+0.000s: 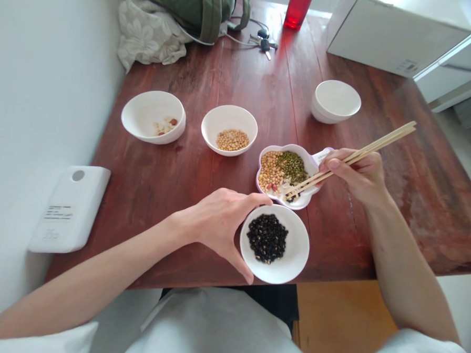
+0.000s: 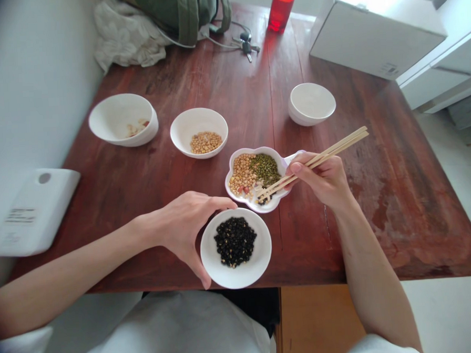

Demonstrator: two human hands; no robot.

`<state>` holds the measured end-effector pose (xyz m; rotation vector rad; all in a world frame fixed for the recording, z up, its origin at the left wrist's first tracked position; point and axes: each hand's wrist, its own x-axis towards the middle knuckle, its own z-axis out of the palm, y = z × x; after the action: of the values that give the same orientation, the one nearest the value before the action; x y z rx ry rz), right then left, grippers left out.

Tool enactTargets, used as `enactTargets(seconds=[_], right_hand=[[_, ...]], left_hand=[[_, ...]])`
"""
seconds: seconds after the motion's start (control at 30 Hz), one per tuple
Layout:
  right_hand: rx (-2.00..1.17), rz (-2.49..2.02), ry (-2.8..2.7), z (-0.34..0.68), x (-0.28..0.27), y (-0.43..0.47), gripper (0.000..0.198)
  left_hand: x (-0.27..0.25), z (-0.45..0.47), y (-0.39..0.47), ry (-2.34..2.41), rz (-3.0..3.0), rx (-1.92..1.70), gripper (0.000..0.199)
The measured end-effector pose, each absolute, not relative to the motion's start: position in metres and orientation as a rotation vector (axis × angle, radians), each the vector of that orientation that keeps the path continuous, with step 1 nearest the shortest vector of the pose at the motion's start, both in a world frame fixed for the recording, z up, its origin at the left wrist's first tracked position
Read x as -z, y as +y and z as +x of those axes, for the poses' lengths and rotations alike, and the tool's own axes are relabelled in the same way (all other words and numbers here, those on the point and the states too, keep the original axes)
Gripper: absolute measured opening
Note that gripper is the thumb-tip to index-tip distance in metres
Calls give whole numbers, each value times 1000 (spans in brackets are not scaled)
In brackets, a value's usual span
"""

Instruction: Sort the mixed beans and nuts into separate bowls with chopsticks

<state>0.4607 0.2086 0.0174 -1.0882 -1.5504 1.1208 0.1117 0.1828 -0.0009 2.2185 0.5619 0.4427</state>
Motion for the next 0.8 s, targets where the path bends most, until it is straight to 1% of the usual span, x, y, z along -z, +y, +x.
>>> enactTargets(seconds=[0.37,0.8], right_hand=[[-1141,-1020,-1587,460,-20,208,15],[-1064,-1023,-1635,459,-22,208,18]], left_hand=[[0,112,183,559,2233,-437,130],[-3,112,183,572,2235,-400,127]])
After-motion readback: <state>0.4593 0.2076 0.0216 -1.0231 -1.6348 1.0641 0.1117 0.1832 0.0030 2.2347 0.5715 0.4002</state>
